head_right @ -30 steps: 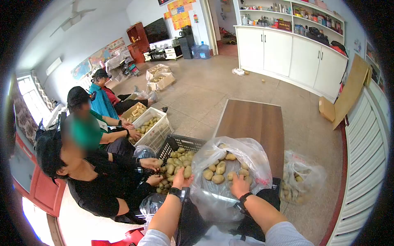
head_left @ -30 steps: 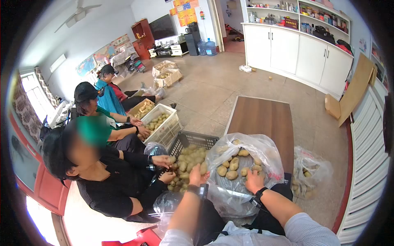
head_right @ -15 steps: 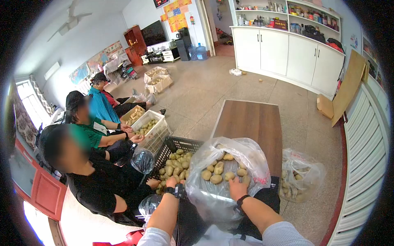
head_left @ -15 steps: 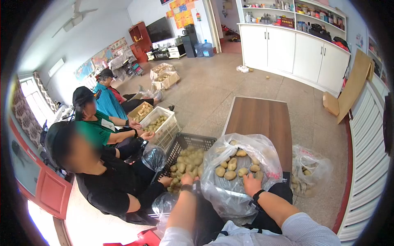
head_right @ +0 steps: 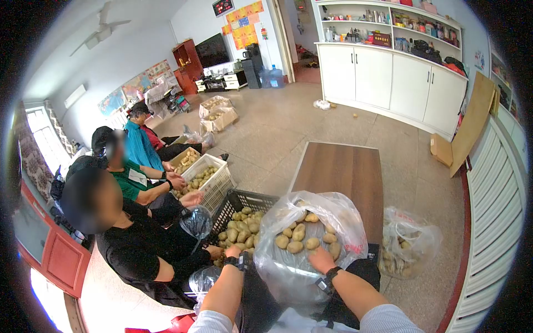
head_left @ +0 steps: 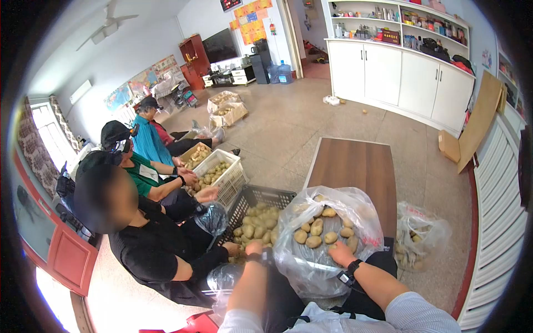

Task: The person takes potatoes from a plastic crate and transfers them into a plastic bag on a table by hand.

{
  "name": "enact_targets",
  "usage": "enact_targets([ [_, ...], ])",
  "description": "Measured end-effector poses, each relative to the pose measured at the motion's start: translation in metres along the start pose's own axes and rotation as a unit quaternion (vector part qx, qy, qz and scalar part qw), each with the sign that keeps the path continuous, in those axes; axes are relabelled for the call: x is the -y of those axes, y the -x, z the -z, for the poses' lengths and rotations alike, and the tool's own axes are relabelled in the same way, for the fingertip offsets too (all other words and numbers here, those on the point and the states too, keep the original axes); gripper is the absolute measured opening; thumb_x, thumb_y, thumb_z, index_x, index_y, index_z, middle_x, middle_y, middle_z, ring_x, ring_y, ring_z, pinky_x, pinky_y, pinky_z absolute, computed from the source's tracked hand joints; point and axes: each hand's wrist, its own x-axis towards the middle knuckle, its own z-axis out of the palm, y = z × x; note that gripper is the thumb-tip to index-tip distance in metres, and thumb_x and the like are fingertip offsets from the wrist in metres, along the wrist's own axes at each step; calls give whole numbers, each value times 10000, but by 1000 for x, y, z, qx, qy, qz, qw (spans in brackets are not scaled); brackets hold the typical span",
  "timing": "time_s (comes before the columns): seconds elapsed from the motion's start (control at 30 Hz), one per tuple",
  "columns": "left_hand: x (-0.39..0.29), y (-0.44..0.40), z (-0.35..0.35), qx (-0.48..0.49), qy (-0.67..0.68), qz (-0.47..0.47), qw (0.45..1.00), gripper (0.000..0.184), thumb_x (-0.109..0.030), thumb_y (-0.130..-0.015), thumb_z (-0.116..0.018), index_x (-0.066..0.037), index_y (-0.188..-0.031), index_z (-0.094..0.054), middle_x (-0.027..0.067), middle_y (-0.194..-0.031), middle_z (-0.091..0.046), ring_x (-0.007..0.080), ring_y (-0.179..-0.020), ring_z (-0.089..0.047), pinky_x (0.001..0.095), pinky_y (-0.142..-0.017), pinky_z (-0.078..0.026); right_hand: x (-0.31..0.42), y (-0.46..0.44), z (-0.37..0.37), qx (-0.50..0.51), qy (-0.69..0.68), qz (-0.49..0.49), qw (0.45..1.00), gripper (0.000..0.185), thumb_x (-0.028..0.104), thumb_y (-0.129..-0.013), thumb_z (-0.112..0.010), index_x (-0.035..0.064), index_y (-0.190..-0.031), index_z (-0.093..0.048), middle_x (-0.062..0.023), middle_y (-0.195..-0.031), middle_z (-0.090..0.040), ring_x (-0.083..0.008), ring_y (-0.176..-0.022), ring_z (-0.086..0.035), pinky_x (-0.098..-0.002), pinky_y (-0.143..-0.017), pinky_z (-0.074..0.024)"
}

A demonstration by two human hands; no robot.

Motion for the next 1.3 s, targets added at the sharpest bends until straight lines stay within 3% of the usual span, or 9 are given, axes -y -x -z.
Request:
enact_targets([
  [0.1, 9, -18, -35, -34, 261, 45, 964, 431, -429, -729, -712, -42, -917, -682, 143, -907, -680, 309, -815, -657, 426, -699, -518, -4, -6, -6, 35, -102, -59, 992, 428, 317, -812, -543, -9, -1089, -562, -239, -917, -652, -377, -815, -651, -438, -729, -514],
  [0.23, -25, -13, -25, 66, 839, 145, 520, 283, -303, -890, -553, -45, -992, -613, 119, -912, -639, 279, -682, -609, 403, -563, -487, -4, -7, -4, 122, -284, -98, 946, 400, 328, -874, -492, -15, -1066, -566, -154, -768, -634, -290, -596, -622, -386, -534, -485],
  [0.27, -60, 23, 25, 43, 755, 167, 632, 261, -242, -922, -500, -61, -1104, -544, 86, -940, -605, 239, -653, -575, 354, -519, -456, -3, -6, -3, 122, -284, -98, 946, 400, 328, -874, -492, -15, -1066, -566, -154, -768, -634, -290, -596, -622, -386, -534, -485],
  [0.33, -80, 33, 32, 107, 751, 148, 634, 276, -247, -925, -493, -60, -1125, -529, 87, -941, -607, 233, -656, -573, 344, -515, -452, 2, -5, -1, 167, -384, -130, 899, 347, 372, -946, -453, 59, -1049, -560, -61, -756, -571, -152, -540, -528, -295, -431, -416],
  [0.63, -133, 81, 77, 319, 649, 40, 690, 417, -386, -931, -531, -90, -1222, -483, 59, -974, -614, 205, -668, -622, 303, -518, -451, 90, 6, 24, 165, -366, -29, 915, 435, 393, -988, -421, -13, -1028, -572, -77, -808, -584, -184, -687, -558, -337, -569, -447],
  [0.87, -139, 71, 71, 400, 665, 32, 630, 385, -419, -946, -521, -134, -1204, -536, 23, -925, -645, 175, -627, -621, 271, -481, -457, 118, 4, 21, 23, -218, 184, 958, 424, 360, -977, -457, -43, -1037, -578, -248, -954, -639, -349, -910, -627, -411, -766, -476],
  [1.07, -126, 56, 62, 350, 735, 46, 580, 310, -364, -957, -514, -123, -1147, -553, 34, -893, -641, 183, -604, -609, 287, -472, -466, 84, -10, 19, -98, -29, 288, 952, 291, 250, -878, -599, 49, -1087, -579, -188, -971, -608, -384, -906, -587, -449, -792, -471],
  [1.17, -117, 48, 56, 218, 731, 34, 646, 289, -353, -955, -511, -105, -1100, -544, 58, -874, -627, 205, -618, -608, 302, -478, -465, 62, -3, 29, -101, 159, 251, 950, 367, 252, -814, -660, 81, -1126, -568, -174, -1163, -552, -404, -1007, -558, -480, -840, -465],
  [1.3, -97, 36, 53, 181, 814, 109, 540, 297, -349, -963, -479, -92, -1106, -518, 92, -997, -591, 280, -748, -588, 365, -596, -487, 39, 0, 26, -38, 207, 202, 957, 440, 198, -784, -646, 121, -1205, -544, -153, -1307, -479, -414, -1031, -546, -502, -860, -468],
])
